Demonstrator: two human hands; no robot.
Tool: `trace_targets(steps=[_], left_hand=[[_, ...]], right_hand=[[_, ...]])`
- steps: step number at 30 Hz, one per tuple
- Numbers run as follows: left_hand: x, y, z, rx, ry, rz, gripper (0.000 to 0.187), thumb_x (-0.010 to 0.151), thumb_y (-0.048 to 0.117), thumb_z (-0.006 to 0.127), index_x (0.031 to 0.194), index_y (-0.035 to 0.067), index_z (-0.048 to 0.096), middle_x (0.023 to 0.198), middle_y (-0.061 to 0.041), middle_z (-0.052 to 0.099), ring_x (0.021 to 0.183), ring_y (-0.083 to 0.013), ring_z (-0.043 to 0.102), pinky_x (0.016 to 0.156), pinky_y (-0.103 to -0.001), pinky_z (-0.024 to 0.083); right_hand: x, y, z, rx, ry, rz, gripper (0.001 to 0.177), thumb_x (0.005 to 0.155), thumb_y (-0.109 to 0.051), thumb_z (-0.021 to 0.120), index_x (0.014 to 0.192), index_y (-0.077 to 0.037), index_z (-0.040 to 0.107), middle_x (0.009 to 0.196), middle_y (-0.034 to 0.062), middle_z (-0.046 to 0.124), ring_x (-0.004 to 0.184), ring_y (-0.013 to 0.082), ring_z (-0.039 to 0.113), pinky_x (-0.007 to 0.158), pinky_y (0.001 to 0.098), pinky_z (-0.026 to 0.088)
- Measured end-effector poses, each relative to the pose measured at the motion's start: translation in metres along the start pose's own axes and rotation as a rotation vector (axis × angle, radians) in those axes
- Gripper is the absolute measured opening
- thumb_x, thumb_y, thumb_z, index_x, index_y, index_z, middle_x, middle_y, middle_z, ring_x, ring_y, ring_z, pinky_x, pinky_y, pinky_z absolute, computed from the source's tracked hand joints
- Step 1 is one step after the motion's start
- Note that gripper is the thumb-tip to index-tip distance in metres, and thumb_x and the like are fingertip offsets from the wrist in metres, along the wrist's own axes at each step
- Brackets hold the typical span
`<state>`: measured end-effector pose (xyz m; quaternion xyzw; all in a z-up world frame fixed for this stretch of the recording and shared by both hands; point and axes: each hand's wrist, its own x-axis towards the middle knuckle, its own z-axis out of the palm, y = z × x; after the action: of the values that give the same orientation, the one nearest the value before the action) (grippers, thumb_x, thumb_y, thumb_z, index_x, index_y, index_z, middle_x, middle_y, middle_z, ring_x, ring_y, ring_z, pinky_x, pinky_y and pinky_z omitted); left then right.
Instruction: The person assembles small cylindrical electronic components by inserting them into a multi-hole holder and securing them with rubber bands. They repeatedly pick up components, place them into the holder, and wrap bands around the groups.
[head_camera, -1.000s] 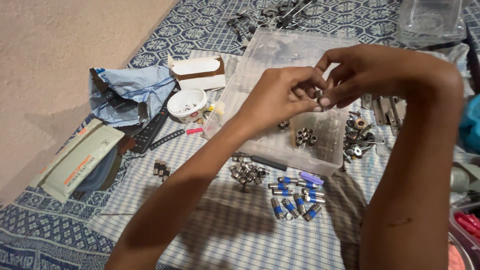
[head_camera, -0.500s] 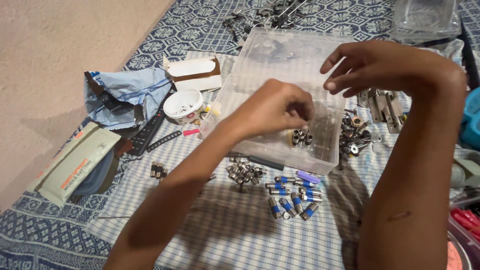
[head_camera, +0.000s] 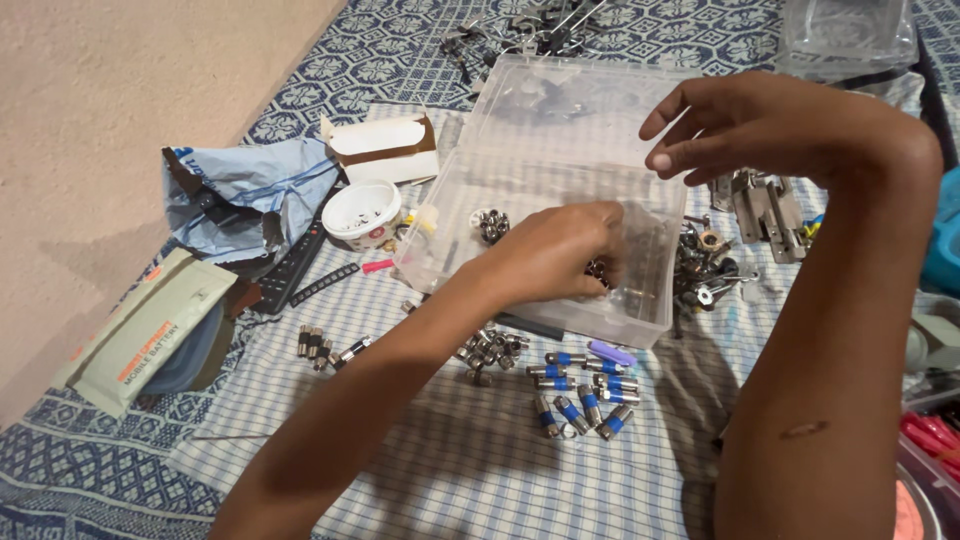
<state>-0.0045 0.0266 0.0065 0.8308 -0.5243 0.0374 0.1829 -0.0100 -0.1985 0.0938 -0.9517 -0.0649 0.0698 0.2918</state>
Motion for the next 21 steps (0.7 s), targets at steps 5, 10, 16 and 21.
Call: trace_targets(steps=[5, 10, 16, 21], left_hand=[[0.001, -0.001, 0.003, 0.067, -0.028, -0.057, 0.027, 0.068, 0.013, 0.087, 0.089, 0.009, 0.07, 0.101, -0.008, 0.063, 0.099, -0.0295, 0.067, 0.079, -0.044, 0.055], [0.001, 0.0, 0.003, 0.023, -0.04, -0.073, 0.046, 0.066, 0.016, 0.089, 0.105, 0.011, 0.064, 0.106, -0.006, 0.063, 0.105, -0.0284, 0.065, 0.084, -0.043, 0.055], [-0.004, -0.006, 0.008, -0.03, -0.062, -0.016, 0.047, 0.067, 0.017, 0.089, 0.11, 0.016, 0.07, 0.109, -0.009, 0.063, 0.109, -0.0305, 0.063, 0.091, -0.045, 0.052], [0.003, -0.015, 0.013, -0.06, -0.125, 0.006, 0.04, 0.069, 0.02, 0.089, 0.105, 0.015, 0.073, 0.12, -0.01, 0.065, 0.113, -0.0309, 0.062, 0.095, -0.044, 0.051]], right_hand=[[0.0, 0.0, 0.0, -0.023, 0.01, 0.01, 0.051, 0.089, -0.039, 0.074, 0.134, -0.015, 0.064, 0.111, 0.0119, 0.078, 0.103, 0.0229, 0.075, 0.094, 0.042, 0.059], [0.001, 0.001, -0.001, 0.003, 0.005, -0.015, 0.05, 0.089, -0.037, 0.074, 0.132, -0.014, 0.065, 0.11, 0.0115, 0.079, 0.102, 0.0223, 0.076, 0.093, 0.0412, 0.06], [0.003, 0.001, 0.001, 0.021, 0.001, -0.007, 0.05, 0.088, -0.039, 0.074, 0.131, -0.016, 0.066, 0.11, 0.0111, 0.079, 0.102, 0.0223, 0.076, 0.093, 0.0418, 0.059], [0.004, 0.0, 0.002, -0.031, 0.003, 0.043, 0.052, 0.088, -0.043, 0.074, 0.132, -0.018, 0.066, 0.111, 0.012, 0.078, 0.102, 0.0241, 0.076, 0.095, 0.0435, 0.059]])
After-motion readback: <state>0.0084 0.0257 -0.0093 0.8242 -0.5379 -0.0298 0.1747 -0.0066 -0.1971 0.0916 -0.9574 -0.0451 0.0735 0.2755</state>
